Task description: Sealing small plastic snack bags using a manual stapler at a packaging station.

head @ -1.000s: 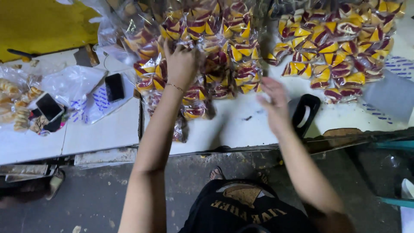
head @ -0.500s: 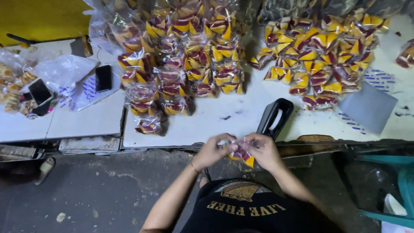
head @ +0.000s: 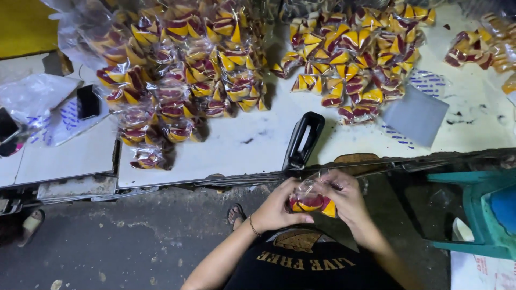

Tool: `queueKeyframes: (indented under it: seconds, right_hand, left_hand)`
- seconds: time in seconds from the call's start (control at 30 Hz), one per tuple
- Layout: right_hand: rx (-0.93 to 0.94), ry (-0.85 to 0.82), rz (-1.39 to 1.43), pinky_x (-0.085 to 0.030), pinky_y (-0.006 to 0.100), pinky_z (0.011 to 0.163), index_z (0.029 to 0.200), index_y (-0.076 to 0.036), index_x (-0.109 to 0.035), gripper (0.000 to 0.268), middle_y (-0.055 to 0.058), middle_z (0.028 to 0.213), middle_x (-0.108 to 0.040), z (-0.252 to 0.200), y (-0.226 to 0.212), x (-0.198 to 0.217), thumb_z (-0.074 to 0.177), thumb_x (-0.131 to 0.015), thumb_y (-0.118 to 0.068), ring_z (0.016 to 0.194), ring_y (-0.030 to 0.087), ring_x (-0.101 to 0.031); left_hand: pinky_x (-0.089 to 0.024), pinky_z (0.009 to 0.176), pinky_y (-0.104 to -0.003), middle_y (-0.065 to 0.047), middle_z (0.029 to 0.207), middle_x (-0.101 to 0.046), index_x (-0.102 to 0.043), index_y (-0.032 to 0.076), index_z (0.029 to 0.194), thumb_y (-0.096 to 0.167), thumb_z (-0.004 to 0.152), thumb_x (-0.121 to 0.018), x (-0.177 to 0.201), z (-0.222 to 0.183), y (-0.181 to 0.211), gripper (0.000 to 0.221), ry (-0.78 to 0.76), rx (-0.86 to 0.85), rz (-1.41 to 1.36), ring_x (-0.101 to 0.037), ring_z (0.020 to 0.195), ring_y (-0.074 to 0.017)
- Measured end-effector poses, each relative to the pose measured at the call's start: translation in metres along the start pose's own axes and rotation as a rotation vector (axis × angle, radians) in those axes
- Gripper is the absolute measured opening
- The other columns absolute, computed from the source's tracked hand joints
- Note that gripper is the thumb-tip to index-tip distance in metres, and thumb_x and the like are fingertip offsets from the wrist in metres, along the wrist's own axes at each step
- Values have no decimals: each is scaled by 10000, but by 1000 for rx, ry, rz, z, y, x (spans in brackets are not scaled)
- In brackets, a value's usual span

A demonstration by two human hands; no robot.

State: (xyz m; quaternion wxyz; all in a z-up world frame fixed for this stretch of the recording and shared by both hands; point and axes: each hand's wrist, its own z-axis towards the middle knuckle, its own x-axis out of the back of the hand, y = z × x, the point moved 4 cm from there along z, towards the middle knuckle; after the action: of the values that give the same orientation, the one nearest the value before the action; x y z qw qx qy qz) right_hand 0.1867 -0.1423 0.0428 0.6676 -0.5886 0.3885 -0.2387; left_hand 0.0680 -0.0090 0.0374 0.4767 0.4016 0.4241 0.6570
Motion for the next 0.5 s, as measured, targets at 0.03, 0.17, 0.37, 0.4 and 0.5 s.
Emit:
queueKeyframes:
  seconds: [0.03, 0.17, 0.37, 0.4, 0.5]
  right_hand:
    - [-11, 3, 4, -564, 343, 691, 888, 18, -734, 129, 125, 739, -710, -2, -1, 2, 793, -820, 16, 680, 185, -689]
    - [-55, 77, 129, -561, 318, 718, 914, -28, -702, 54, 121, 802, -715, -13, -8, 0, 929, -723, -75, 700, 163, -673]
    - [-148, -125, 102, -592, 350, 719, 994, -36, -764, 272, 135, 883, -735, -14, 4, -8, 786, -850, -190, 756, 228, -705]
    - [-149, -129, 104, -592, 350, 719, 994, -36, -764, 272, 135, 883, -735, -13, 8, -5, 786, -850, -190, 756, 228, -705]
    - [-218, -236, -30, -650, 354, 526, 899, 81, -779, 209, 203, 901, -777, -11, 24, -6, 719, -870, 28, 681, 251, -737]
  left_hand:
    - [-518, 864, -530, -217, 1020, -624, -621, 22, 1108, 294, 723, -902, -2, -1, 1, 549, 10, -12, 11, -645, 980, -446]
    - [-542, 818, -446, -169, 936, -620, -655, 30, 1002, 197, 924, -764, -18, -18, -31, 214, 206, 94, -90, -673, 885, -379]
    - [-532, 752, -369, -134, 815, -549, -645, 19, 888, 174, 944, -758, -9, -24, -29, 200, 347, 263, -131, -630, 780, -232]
    - [-532, 752, -369, -134, 815, -549, -645, 19, 888, 174, 944, -758, -7, -23, -27, 200, 351, 264, -129, -630, 780, -232]
    - [-489, 773, -369, -111, 768, -535, -608, 41, 774, 209, 1028, -639, 4, -15, -12, 306, 357, 335, -21, -589, 758, -247]
